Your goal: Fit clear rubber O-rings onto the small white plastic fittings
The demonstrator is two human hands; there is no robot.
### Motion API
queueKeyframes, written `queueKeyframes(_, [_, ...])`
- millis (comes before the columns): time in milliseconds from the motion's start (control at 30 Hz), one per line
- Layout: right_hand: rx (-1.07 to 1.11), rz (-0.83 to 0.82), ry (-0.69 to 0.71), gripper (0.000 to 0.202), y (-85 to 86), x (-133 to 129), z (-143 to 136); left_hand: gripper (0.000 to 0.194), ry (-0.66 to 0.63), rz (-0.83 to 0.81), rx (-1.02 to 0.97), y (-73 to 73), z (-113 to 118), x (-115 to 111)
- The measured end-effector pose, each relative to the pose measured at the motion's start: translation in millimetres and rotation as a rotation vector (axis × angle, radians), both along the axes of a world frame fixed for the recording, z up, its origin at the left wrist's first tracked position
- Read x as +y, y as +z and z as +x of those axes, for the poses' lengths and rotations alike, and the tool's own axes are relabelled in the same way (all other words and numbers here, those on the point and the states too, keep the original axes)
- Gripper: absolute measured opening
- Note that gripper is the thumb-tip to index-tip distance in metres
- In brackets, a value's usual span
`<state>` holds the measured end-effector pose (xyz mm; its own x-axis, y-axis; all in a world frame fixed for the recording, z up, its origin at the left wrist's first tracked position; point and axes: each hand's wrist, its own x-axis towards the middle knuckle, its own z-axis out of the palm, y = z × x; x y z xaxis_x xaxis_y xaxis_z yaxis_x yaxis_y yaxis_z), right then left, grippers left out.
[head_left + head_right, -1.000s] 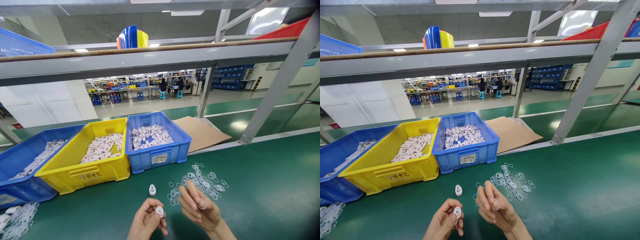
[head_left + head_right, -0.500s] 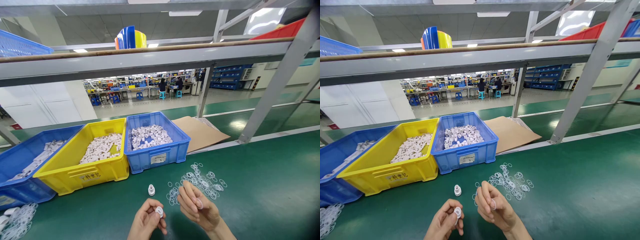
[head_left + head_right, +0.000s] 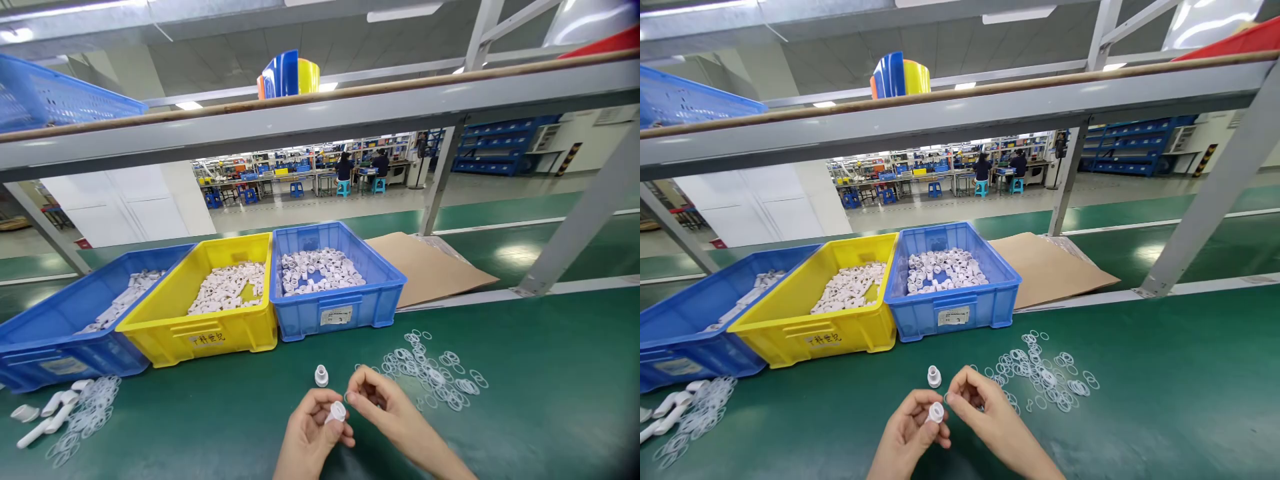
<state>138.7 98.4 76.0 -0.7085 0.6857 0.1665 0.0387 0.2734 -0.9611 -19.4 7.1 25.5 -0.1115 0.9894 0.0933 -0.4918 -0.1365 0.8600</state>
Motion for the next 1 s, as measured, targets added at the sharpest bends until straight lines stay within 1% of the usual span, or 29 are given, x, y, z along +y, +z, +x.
queueKeyframes(133, [-0.065,0.147,-0.087,0.028,-6.4,-2.5,-6.1,0.046,0.025,0.006,0.028,-2.1,4.3,-1.0])
queueKeyframes(200, [-0.077,0.202,-0.089,0.026,-7.5,-2.6,-6.2,0.052,0.017,0.003,0.039,-4.2,5.7,-1.3])
queueKeyframes(267, [-0.087,0.224,-0.070,0.024,-6.1,-2.7,-5.5,0.055,0.007,0.000,0.055,-5.8,6.6,-1.5])
queueKeyframes(500, [-0.097,0.207,-0.024,0.021,1.8,-3.5,-4.2,0.054,0.022,-0.011,0.121,-5.0,7.4,-2.9])
queueKeyframes(867, [-0.077,0.072,0.015,0.030,0.0,-2.3,-2.5,0.050,0.035,0.019,0.148,-6.7,6.6,-3.0])
queueKeyframes(1000, [-0.079,0.057,0.031,0.032,1.2,-2.9,-2.6,0.051,0.037,0.015,0.162,-6.3,6.4,-4.0])
